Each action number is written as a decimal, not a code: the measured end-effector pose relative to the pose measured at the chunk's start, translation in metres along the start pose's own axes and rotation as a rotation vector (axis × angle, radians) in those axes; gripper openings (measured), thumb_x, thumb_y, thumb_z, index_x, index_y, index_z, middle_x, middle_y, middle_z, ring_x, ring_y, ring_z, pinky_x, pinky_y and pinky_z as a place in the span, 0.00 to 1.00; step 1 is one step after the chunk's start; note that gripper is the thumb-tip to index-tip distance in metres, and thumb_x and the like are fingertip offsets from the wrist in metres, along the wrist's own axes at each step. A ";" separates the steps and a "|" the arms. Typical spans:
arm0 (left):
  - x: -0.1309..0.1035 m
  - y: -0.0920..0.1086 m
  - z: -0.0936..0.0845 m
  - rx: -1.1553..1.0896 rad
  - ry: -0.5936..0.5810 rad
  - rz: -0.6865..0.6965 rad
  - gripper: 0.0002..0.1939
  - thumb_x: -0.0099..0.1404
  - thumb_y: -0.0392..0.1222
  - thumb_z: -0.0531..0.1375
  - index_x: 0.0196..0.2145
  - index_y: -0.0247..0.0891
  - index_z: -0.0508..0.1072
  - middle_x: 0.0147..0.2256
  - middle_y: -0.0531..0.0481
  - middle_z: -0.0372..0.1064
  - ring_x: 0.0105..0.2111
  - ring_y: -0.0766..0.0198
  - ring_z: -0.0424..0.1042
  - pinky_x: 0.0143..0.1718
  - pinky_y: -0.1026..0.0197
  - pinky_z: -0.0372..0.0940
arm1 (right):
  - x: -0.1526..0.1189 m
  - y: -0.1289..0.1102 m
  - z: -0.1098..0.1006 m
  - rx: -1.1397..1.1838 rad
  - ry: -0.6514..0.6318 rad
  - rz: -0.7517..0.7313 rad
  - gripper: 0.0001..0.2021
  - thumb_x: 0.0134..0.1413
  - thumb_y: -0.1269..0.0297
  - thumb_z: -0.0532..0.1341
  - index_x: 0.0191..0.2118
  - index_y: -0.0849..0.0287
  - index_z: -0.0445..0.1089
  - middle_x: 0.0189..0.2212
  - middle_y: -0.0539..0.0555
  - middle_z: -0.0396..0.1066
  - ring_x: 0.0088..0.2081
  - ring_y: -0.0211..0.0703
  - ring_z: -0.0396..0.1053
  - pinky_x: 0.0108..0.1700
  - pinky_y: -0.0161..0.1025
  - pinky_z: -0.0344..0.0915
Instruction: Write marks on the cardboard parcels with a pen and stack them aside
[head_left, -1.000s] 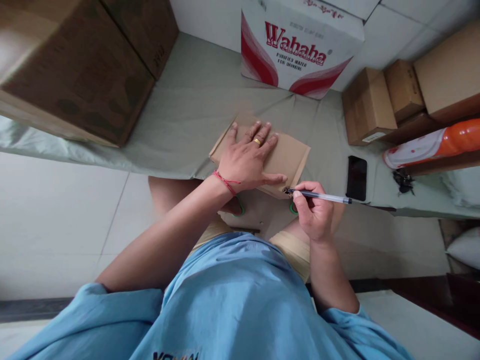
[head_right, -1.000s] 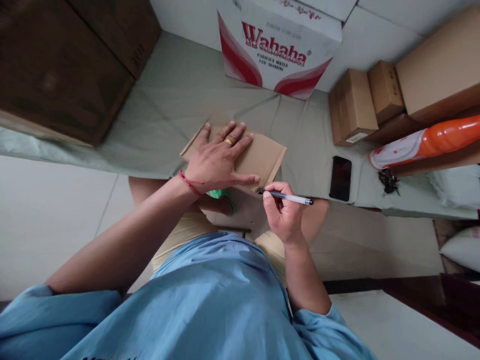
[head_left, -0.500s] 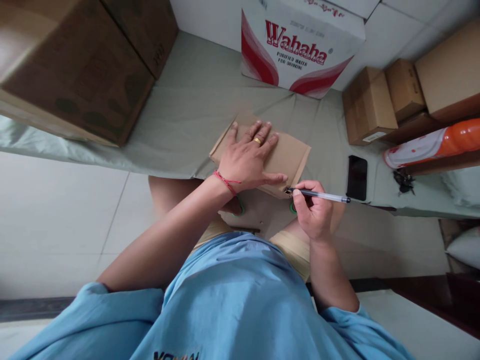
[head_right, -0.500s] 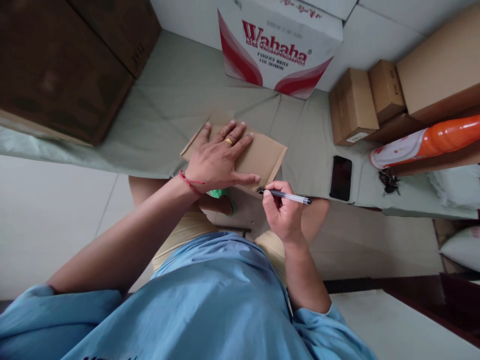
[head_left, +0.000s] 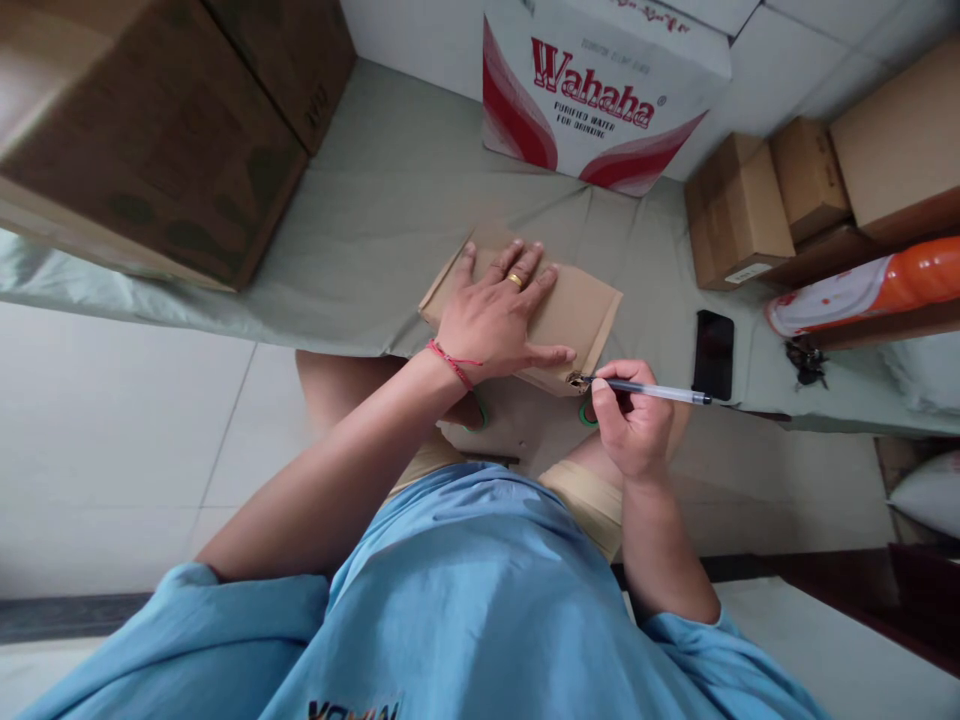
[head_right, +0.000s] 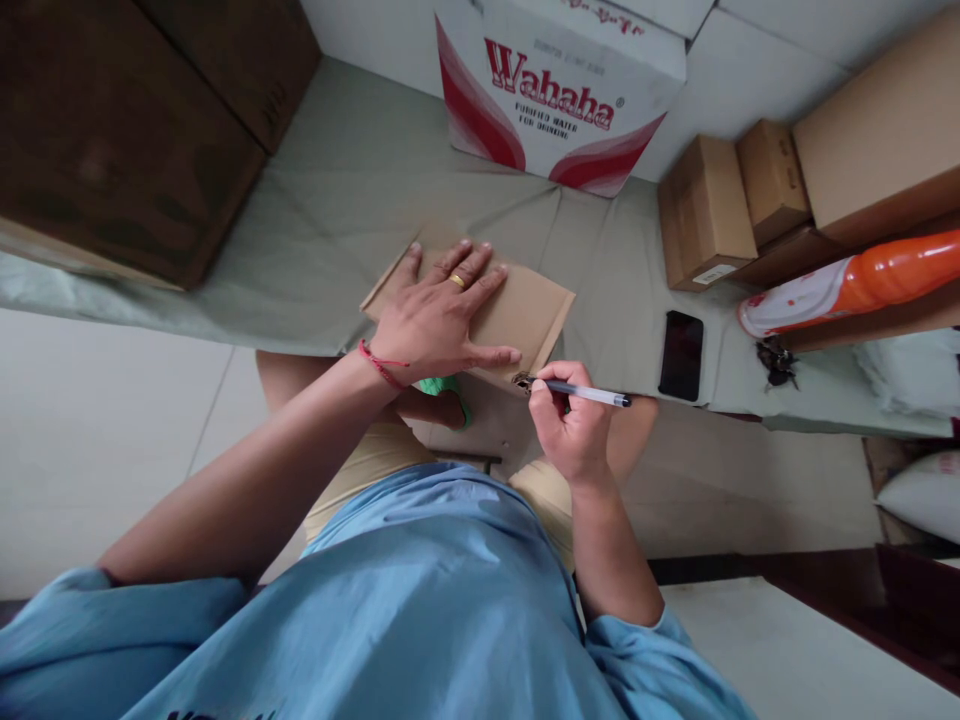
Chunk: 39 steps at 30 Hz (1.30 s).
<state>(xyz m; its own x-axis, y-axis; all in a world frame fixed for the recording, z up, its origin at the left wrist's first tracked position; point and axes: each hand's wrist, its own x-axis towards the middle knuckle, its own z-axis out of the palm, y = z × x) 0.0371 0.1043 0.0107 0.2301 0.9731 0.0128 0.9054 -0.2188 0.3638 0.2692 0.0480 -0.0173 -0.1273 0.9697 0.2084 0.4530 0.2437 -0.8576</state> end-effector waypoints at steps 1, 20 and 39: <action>0.000 0.000 0.000 -0.002 0.003 0.000 0.53 0.67 0.72 0.64 0.79 0.44 0.56 0.81 0.38 0.44 0.81 0.36 0.44 0.79 0.28 0.29 | 0.000 0.000 0.000 0.001 -0.007 -0.002 0.07 0.69 0.56 0.64 0.43 0.53 0.73 0.26 0.45 0.68 0.23 0.35 0.66 0.27 0.35 0.65; 0.000 0.000 0.000 -0.004 -0.004 0.002 0.53 0.67 0.72 0.64 0.79 0.44 0.57 0.81 0.38 0.43 0.81 0.37 0.43 0.79 0.27 0.30 | 0.000 -0.005 -0.005 -0.110 0.015 -0.031 0.04 0.66 0.61 0.63 0.41 0.53 0.71 0.25 0.45 0.70 0.22 0.36 0.66 0.26 0.35 0.65; 0.000 -0.001 0.000 -0.016 0.009 0.000 0.53 0.66 0.72 0.65 0.79 0.44 0.58 0.81 0.39 0.44 0.80 0.37 0.45 0.79 0.27 0.30 | 0.004 0.003 -0.022 -0.005 0.153 0.045 0.08 0.65 0.57 0.66 0.40 0.55 0.74 0.25 0.45 0.69 0.21 0.33 0.63 0.24 0.32 0.62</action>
<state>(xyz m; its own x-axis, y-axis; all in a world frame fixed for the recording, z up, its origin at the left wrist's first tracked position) 0.0363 0.1044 0.0103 0.2267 0.9737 0.0209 0.8996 -0.2176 0.3787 0.2897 0.0530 -0.0083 0.0289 0.9704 0.2396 0.4593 0.2000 -0.8654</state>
